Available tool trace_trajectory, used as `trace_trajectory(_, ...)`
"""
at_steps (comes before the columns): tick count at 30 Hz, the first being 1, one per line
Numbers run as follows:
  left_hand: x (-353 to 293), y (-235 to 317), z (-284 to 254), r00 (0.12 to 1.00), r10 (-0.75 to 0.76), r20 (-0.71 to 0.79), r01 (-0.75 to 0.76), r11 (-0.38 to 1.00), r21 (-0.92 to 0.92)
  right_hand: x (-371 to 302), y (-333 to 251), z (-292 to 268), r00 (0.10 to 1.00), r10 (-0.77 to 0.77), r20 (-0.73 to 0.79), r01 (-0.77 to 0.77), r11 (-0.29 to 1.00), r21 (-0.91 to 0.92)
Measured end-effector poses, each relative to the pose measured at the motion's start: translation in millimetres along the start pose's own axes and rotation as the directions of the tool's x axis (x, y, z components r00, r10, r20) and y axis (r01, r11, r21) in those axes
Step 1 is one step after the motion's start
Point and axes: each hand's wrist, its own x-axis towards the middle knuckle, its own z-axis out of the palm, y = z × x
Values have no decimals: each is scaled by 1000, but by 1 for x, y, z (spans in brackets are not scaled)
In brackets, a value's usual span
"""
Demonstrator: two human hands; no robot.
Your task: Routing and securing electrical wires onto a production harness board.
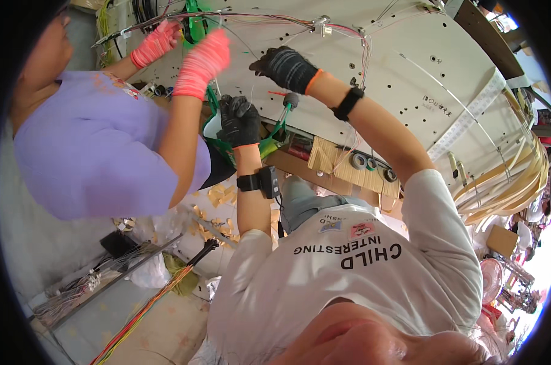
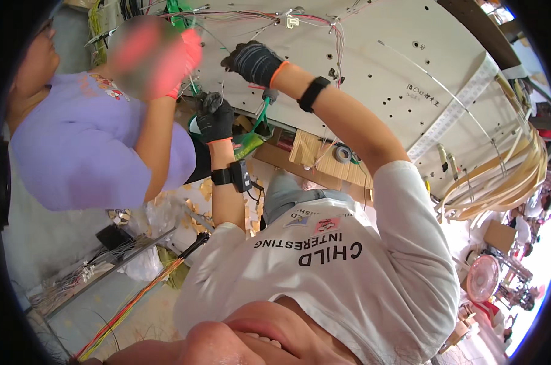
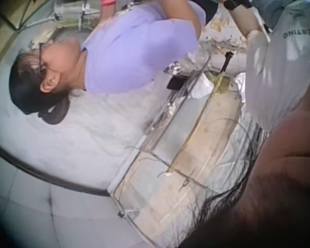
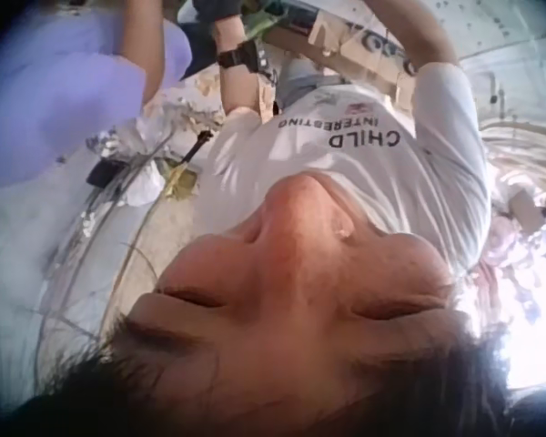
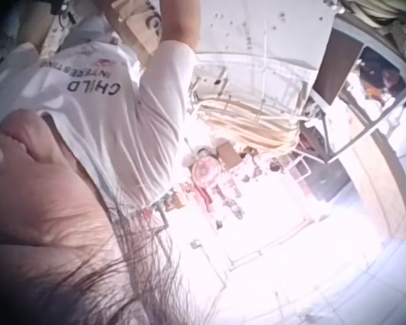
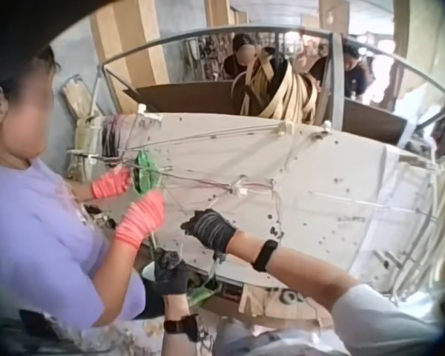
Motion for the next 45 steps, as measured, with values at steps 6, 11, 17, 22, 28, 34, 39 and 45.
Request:
trace_trajectory(6,41,-32,2,904,331,-269,-192,879,436,-12,49,75,991,130,13,-130,991,-37)
trace_trajectory(11,24,29,-26,998,-61,-9,59,915,399,-26,13,53,969,228,91,-242,951,190)
trace_trajectory(17,24,40,-35,847,-498,185,442,854,275,-104,-40,-11,765,421,-488,-396,904,159)
trace_trajectory(22,27,44,-11,952,-304,38,235,805,544,-121,37,-34,237,648,-724,-775,575,261)
trace_trajectory(28,-21,5,30,879,-53,474,-323,-798,509,-180,77,-69,430,903,5,-258,118,959)
trace_trajectory(34,-66,-37,42,850,-120,513,-306,-905,296,-224,65,-120,530,843,90,-474,206,856)
trace_trajectory(39,-18,-113,49,767,-471,435,-600,-766,229,-266,73,-110,399,912,95,-447,103,889)
trace_trajectory(45,69,-234,77,691,-269,671,-531,-819,218,-285,72,-127,346,937,54,-428,106,898)
